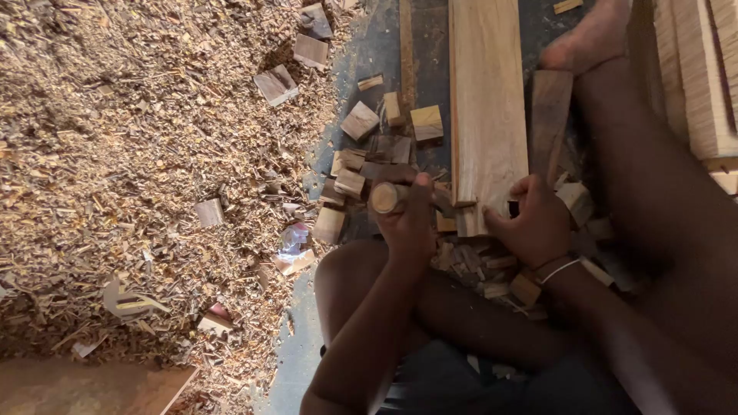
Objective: Use a wooden mallet and a chisel to carve a joint in a wooden plank while sitting on a floor covered in wood shavings.
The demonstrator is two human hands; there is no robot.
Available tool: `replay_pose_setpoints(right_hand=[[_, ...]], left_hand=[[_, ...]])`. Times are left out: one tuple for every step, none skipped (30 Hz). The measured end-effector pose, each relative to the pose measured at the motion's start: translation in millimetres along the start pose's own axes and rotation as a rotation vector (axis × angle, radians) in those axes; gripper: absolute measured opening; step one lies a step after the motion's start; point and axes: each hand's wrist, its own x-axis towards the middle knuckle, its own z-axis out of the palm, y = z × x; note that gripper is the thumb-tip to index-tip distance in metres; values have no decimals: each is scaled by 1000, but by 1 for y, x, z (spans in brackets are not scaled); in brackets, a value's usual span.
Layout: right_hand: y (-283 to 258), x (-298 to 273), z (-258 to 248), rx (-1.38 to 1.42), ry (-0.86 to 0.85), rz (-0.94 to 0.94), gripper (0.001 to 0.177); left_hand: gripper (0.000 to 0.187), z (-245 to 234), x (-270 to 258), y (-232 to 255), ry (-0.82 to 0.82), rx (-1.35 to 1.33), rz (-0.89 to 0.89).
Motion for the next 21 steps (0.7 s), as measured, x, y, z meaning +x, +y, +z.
replay_pose_setpoints(right_hand=[[0,0,0,0,2,2,54],[1,0,1,3,16,0,54],[2,-1,2,6,28,1,54],[0,-2,1,7,28,5,54],[-2,-2,0,17,35,-3,55],[-3,-3,-1,28,42,-12,55],[-3,-2,0,28,44,-9,55],[-3,-2,0,44,43,-9,54],[-2,-4,1,60,41,-5,54],[-1,-5,1,60,41,2,54],[-1,-5,2,64,37,-3,51],[-1,-4,2,67,33,-9,48],[0,-3,2,67,35,-7,48],[0,-2,2,73,42,-22,49],[2,-3,2,77,44,-35,50],[2,-4,0,75,40,-31,50],[0,-6,0,78,72,-85,48],[-1,-9,-1,82,105,-139,47],[-3,-9,-8,80,101,-147,47],[-5,-9,-15,117,1,-70,42],[-7,-12,-20,160,-94,18,37]], left_hand=[[13,0,-1,3,-2,-1,-1],[11,1,-1,6,-33,-37,-1],[8,1,-3,10,-63,-71,-4],[8,3,-4,12,-66,-71,-7],[9,4,-5,15,-49,-121,-36],[9,6,-6,18,-31,-170,-64],[9,6,-6,17,-34,-171,-66],[9,6,-7,17,-66,-257,-72],[10,5,-8,17,-98,-343,-83],[10,6,-9,19,-101,-343,-89],[9,7,-8,20,-124,-375,-94],[9,9,-7,22,-147,-406,-99],[9,8,-6,20,-150,-406,-100],[7,7,-5,18,-168,-369,-97],[6,5,-7,15,-180,-332,-97],[6,8,-7,14,-177,-332,-102],[6,9,-8,14,-141,-330,-126],[6,11,-9,14,-106,-328,-150],[6,12,-9,13,-98,-330,-144],[5,13,-8,13,-92,-330,-130],[5,13,-8,13,-94,-326,-125]])
